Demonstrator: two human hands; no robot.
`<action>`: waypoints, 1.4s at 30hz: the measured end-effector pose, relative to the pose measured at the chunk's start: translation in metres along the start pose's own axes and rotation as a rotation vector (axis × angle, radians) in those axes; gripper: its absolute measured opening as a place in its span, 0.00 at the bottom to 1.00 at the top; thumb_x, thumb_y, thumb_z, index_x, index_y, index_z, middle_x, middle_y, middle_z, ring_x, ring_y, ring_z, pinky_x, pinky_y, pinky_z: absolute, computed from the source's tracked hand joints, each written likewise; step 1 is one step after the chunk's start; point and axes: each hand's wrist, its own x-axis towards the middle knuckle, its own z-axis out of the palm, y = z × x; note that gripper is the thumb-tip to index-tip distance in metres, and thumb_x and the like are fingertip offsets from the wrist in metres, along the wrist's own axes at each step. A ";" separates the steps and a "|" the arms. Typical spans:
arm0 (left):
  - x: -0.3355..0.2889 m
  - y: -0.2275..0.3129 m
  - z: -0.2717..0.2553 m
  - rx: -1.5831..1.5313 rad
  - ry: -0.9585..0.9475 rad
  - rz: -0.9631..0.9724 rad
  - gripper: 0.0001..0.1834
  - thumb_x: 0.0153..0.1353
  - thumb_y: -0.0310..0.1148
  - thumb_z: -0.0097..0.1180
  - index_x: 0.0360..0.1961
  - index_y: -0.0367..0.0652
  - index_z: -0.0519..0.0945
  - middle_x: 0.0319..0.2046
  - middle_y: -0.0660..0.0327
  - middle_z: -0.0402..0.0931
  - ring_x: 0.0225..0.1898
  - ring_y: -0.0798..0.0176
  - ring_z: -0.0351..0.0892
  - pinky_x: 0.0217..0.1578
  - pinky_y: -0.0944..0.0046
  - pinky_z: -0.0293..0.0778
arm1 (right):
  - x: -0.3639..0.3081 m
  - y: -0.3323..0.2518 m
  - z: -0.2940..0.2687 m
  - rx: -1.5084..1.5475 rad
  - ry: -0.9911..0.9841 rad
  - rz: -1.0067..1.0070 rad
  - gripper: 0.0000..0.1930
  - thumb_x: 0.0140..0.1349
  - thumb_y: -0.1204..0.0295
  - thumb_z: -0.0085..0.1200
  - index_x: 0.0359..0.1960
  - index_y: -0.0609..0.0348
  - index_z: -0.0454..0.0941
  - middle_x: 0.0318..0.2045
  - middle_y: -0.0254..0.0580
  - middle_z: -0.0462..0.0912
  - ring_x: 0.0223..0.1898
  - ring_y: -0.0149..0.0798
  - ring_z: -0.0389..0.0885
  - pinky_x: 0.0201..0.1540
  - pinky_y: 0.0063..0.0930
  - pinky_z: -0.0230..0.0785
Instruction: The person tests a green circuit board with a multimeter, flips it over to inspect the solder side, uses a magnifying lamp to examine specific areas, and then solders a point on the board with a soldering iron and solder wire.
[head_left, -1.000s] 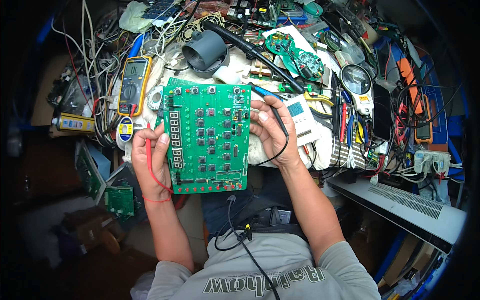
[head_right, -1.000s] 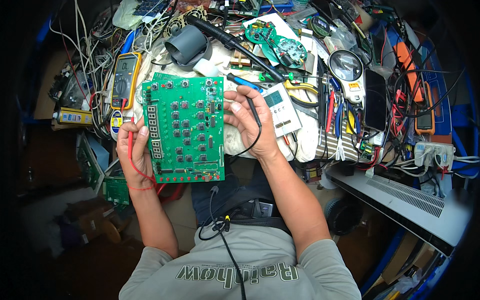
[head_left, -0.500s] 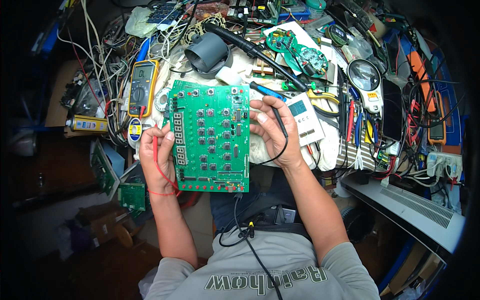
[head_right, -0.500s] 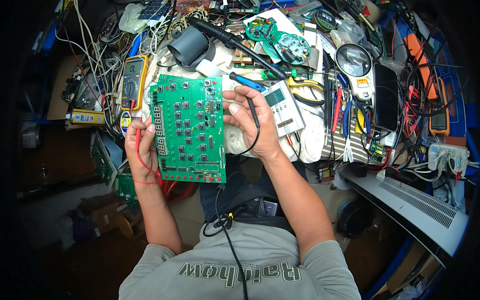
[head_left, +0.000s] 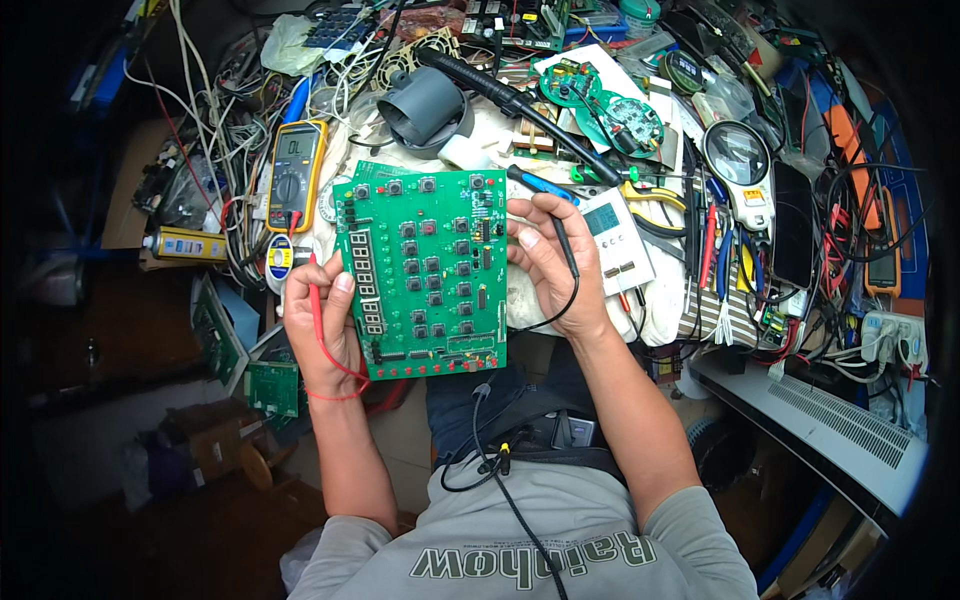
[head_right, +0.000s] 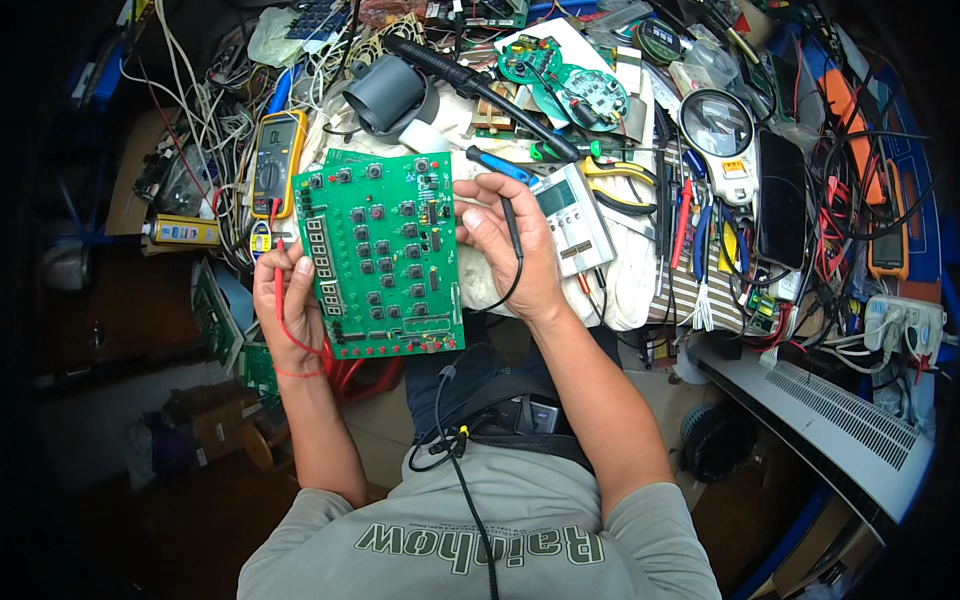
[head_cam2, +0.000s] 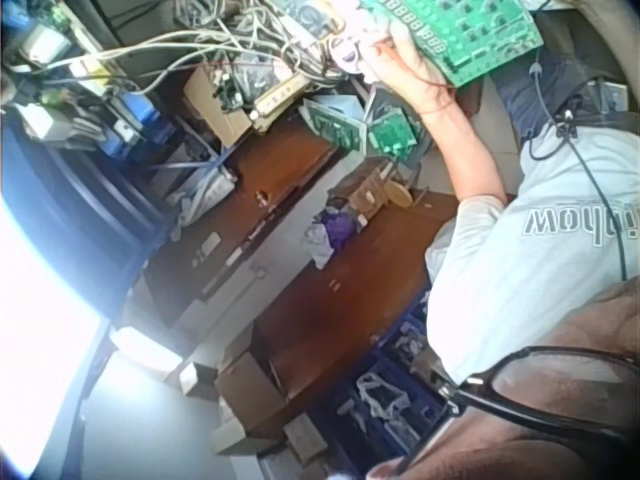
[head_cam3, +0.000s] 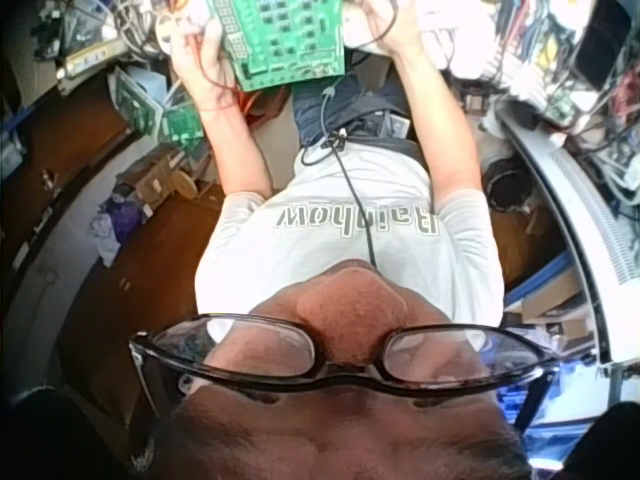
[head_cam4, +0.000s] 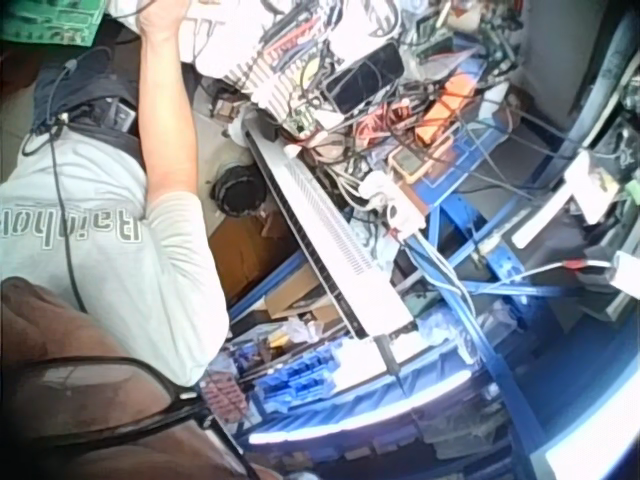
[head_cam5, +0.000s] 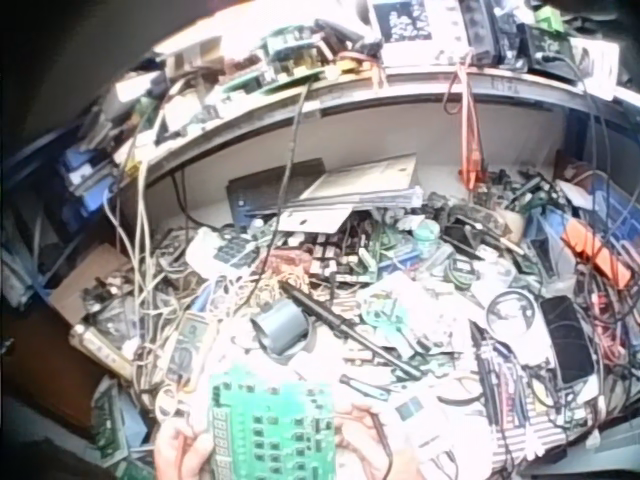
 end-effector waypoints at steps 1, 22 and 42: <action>-0.002 0.002 0.002 -0.016 0.000 -0.001 0.11 0.70 0.17 0.59 0.43 0.43 0.71 0.55 0.47 0.83 0.54 0.62 0.83 0.58 0.64 0.78 | 0.000 0.001 0.000 -0.004 -0.002 -0.004 0.20 0.76 0.74 0.56 0.66 0.60 0.67 0.61 0.48 0.78 0.57 0.37 0.81 0.56 0.32 0.77; -0.004 0.009 0.010 0.062 0.012 0.054 0.10 0.70 0.18 0.59 0.43 0.42 0.71 0.56 0.46 0.83 0.53 0.65 0.83 0.58 0.65 0.77 | -0.001 0.002 -0.003 -0.078 -0.023 -0.043 0.19 0.77 0.74 0.53 0.66 0.60 0.67 0.61 0.46 0.77 0.59 0.36 0.80 0.56 0.31 0.76; -0.060 0.012 0.123 0.495 -0.450 0.666 0.22 0.51 0.21 0.78 0.37 0.39 0.73 0.52 0.36 0.85 0.39 0.51 0.88 0.36 0.61 0.85 | 0.000 -0.010 -0.002 0.024 0.043 0.214 0.22 0.80 0.68 0.49 0.71 0.61 0.66 0.58 0.54 0.84 0.54 0.41 0.86 0.58 0.33 0.81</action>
